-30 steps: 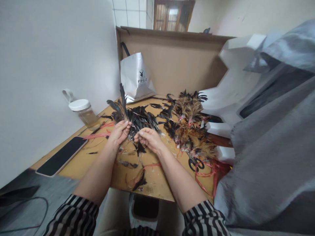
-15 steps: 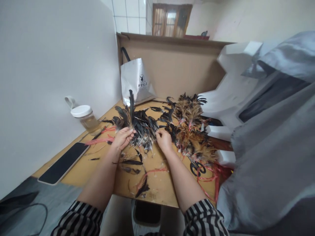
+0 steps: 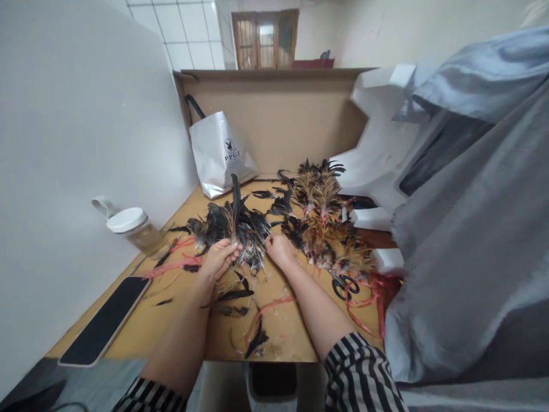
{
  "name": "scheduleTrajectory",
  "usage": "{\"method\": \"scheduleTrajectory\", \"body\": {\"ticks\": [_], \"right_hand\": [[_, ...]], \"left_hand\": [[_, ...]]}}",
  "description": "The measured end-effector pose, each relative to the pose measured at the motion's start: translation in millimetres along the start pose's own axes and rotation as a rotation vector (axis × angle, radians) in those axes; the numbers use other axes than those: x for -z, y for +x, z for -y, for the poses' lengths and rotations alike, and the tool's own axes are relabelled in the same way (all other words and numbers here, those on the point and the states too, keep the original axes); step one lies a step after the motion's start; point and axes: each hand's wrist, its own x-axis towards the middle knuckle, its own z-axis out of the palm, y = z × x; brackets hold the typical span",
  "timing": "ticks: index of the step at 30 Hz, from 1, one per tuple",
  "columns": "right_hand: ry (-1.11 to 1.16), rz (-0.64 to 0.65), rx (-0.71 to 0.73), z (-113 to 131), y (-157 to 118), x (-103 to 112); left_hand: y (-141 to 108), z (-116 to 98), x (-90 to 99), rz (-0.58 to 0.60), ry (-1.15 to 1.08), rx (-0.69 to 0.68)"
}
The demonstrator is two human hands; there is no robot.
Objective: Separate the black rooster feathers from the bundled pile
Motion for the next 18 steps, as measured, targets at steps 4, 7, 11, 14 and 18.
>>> {"method": "scheduleTrajectory", "body": {"ticks": [4,7,11,14,18], "right_hand": [[0.138,0.035,0.024,-1.8,1.2,-3.5],[0.2,0.033,0.028,-1.5,1.2,-5.6],[0.183,0.003,-0.035,1.3,-0.3,-7.1],[0.139,0.026,-0.062,3.1,-2.1,-7.1],[0.21,-0.002,-0.042,3.2,-2.5,-8.2]], "left_hand": [[2.2,1.8,-0.7,-0.02,-0.011,0.007],[3.1,3.5,-2.7,-0.025,0.009,0.018],[2.7,5.9,-6.7,-0.024,0.039,0.032],[2.1,5.6,-8.6,-0.027,0.058,0.026],[2.1,2.0,-8.0,-0.046,0.076,0.007]]}}
